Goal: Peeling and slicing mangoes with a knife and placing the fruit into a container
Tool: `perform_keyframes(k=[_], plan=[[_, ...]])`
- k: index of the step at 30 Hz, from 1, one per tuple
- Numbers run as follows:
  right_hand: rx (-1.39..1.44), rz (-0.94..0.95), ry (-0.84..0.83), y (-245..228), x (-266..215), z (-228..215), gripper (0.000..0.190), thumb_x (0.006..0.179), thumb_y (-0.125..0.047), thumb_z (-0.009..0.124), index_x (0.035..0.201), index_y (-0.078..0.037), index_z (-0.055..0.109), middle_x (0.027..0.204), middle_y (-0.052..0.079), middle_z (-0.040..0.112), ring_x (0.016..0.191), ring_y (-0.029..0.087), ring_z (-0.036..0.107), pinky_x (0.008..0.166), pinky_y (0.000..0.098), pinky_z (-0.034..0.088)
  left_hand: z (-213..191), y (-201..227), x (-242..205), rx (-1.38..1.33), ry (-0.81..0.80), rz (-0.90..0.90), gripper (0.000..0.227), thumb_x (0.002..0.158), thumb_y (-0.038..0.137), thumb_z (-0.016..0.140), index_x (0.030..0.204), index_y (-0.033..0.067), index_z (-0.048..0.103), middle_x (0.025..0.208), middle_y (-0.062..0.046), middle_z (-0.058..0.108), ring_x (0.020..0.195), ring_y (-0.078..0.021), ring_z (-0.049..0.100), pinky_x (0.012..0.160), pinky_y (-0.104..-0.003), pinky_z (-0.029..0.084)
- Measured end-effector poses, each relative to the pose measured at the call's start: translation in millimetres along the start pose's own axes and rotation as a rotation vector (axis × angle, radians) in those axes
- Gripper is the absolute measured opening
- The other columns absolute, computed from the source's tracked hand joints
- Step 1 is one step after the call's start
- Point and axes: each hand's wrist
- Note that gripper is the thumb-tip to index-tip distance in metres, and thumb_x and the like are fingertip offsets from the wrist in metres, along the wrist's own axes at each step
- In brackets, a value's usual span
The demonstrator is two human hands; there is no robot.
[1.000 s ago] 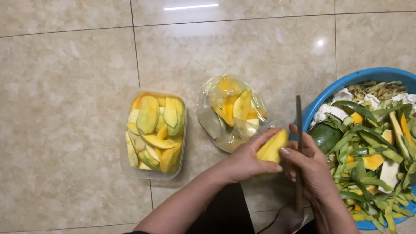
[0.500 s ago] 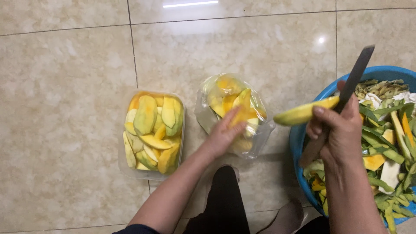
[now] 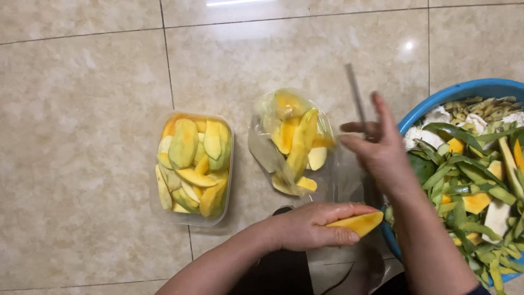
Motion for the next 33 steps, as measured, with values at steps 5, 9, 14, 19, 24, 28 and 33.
perform_keyframes(k=[5,9,14,19,24,28,33], plan=[[0.129,-0.124,0.102,14.3,-22.9,-44.5,0.092,0.092,-0.004,0.062,0.171,-0.010,0.015,0.102,0.016,0.062,0.057,0.015,0.048,0.041,0.0259,0.037,-20.1,17.0,-3.1,-0.210,0.192,0.079,0.063,0.102,0.051,0.036,0.153,0.0144,0.047,0.162,-0.012,0.050,0.146,-0.0318,0.052,0.118,-0.050,0.046],[0.245,-0.207,0.018,20.6,-52.2,-52.0,0.071,0.103,-0.022,0.039,0.171,-0.012,0.021,0.072,0.008,0.050,0.047,0.016,0.042,0.038,0.0281,0.032,-44.7,12.4,14.5,-0.913,0.563,0.312,0.069,0.103,0.031,0.042,0.167,0.0128,0.024,0.116,-0.019,0.062,0.089,-0.0240,0.066,0.074,-0.035,0.055],[0.137,-0.096,-0.211,65.2,-77.2,-45.9,0.090,0.086,-0.020,0.059,0.170,-0.020,0.025,0.074,0.011,0.063,0.047,0.017,0.049,0.038,0.0312,0.039,-59.2,-6.4,40.2,-1.454,0.492,0.492,0.055,0.107,0.027,0.046,0.160,0.0221,0.035,0.111,-0.020,0.064,0.084,-0.0288,0.069,0.064,-0.039,0.057],[-0.476,-0.033,-0.257,72.0,-88.9,-29.1,0.101,0.076,-0.042,0.077,0.166,-0.031,0.032,0.076,0.000,0.080,0.059,0.018,0.071,0.060,0.0301,0.053,-62.0,-11.7,49.0,-1.564,0.499,0.516,0.044,0.110,0.031,0.054,0.153,0.0281,0.042,0.102,-0.018,0.066,0.092,-0.0329,0.069,0.083,-0.059,0.062],[-0.491,0.011,-0.223,73.0,-83.4,-31.6,0.099,0.076,-0.044,0.074,0.165,-0.032,0.033,0.083,0.003,0.085,0.068,0.021,0.077,0.067,0.0325,0.057,-60.3,-2.7,50.6,-1.478,0.629,0.421,0.047,0.109,0.032,0.053,0.154,0.0240,0.042,0.101,-0.015,0.064,0.087,-0.0288,0.069,0.078,-0.056,0.066],[-0.491,0.007,-0.228,75.0,-81.8,-30.5,0.097,0.077,-0.041,0.076,0.165,-0.034,0.034,0.075,0.002,0.079,0.060,0.020,0.070,0.060,0.0318,0.054,-57.8,1.5,54.3,-1.502,0.729,0.285,0.049,0.102,0.034,0.060,0.148,0.0262,0.051,0.105,-0.012,0.061,0.078,-0.0265,0.068,0.073,-0.054,0.066],[-0.473,-0.006,-0.259,71.1,-83.4,-26.7,0.095,0.079,-0.042,0.075,0.165,-0.033,0.036,0.070,0.003,0.076,0.059,0.018,0.066,0.059,0.0303,0.052,-57.3,-7.2,58.7,-1.517,0.740,0.308,0.045,0.101,0.031,0.059,0.145,0.0226,0.052,0.104,-0.011,0.062,0.073,-0.0260,0.070,0.079,-0.056,0.065]])
Point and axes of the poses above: each hand's wrist, its own x-axis towards the middle knuckle, its own z-axis out of the palm, y = z × x
